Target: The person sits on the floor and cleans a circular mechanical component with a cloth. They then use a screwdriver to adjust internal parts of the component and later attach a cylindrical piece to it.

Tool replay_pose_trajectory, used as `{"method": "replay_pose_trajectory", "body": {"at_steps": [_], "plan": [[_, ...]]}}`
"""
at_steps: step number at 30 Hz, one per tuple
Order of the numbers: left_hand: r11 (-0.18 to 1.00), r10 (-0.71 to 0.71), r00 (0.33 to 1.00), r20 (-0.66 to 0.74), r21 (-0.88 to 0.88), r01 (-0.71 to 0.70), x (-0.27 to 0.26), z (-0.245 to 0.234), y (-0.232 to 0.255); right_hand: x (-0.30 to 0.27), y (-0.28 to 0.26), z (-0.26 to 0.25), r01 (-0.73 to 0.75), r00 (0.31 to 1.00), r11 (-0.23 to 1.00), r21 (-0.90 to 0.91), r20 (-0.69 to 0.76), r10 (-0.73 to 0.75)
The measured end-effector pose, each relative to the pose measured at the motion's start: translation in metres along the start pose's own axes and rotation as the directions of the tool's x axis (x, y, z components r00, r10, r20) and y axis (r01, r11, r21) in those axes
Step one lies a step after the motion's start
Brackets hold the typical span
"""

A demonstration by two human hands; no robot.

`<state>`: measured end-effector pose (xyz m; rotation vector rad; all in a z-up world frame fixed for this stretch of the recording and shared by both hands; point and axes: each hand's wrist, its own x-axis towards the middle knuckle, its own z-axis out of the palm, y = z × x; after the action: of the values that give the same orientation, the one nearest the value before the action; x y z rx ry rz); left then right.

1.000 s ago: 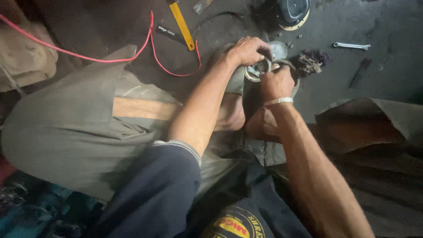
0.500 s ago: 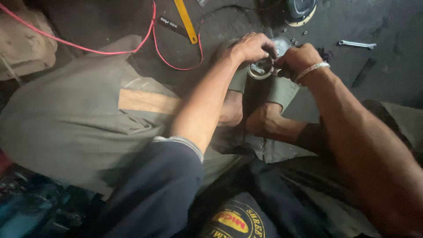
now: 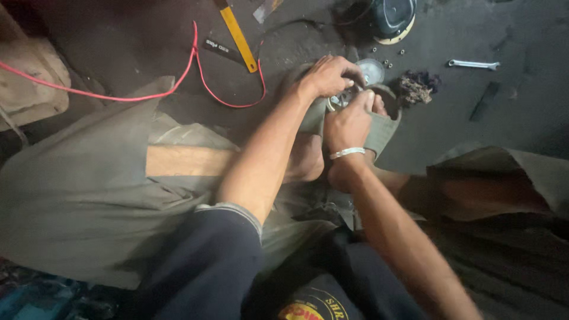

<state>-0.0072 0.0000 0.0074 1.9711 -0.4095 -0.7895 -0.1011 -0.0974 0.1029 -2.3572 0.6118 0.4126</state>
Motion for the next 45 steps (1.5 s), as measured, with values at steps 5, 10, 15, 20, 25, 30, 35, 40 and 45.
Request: {"method": "replay_pose_trajectory", "body": {"at_steps": [5, 10, 15, 20, 25, 30, 35, 40, 45], "plan": [[0.999, -0.050, 0.998, 0.024, 0.017, 0.050, 0.002, 0.001, -0.006, -0.001, -0.008, -0.001, 0.071, 0.997, 0.997, -0.032, -0.002, -0.071], [0.998, -0.007, 1.000, 0.017, 0.057, 0.006, 0.013, 0.009, -0.023, 0.026, 0.006, -0.009, 0.220, 0.974, 0.929, -0.297, 0.014, -0.226], [0.998, 0.017, 1.000, 0.003, 0.057, -0.017, 0.016, 0.009, -0.030, 0.082, 0.012, -0.040, 0.273, 0.927, 0.899, -0.341, 0.345, -0.151], [0.997, 0.017, 1.000, 0.014, 0.074, -0.018, 0.016, 0.003, -0.026, 0.109, -0.023, -0.072, 0.019, 0.813, 0.946, -0.324, 0.556, 0.174], [0.993, 0.007, 0.998, -0.068, 0.119, 0.001, 0.014, 0.009, -0.023, 0.146, -0.024, -0.069, 0.329, 0.716, 0.854, -0.402, 0.696, 0.051], [0.992, -0.094, 0.995, 0.017, 0.085, 0.092, 0.005, 0.002, -0.013, 0.167, -0.005, -0.062, 0.196, 0.673, 0.914, -0.356, 0.726, 0.138], [0.996, 0.081, 0.997, 0.005, 0.031, -0.082, 0.002, -0.001, -0.013, 0.128, -0.009, -0.079, 0.505, 0.657, 0.809, -0.302, 0.742, -0.134], [0.996, 0.079, 0.996, -0.035, 0.039, -0.078, 0.012, 0.009, -0.026, 0.067, -0.001, -0.065, 0.360, 0.885, 0.876, -0.320, 0.414, -0.212], [0.997, 0.035, 0.999, -0.023, 0.076, -0.033, 0.015, 0.013, -0.032, 0.035, -0.008, -0.026, 0.216, 0.957, 0.925, -0.313, 0.257, -0.137]]}}
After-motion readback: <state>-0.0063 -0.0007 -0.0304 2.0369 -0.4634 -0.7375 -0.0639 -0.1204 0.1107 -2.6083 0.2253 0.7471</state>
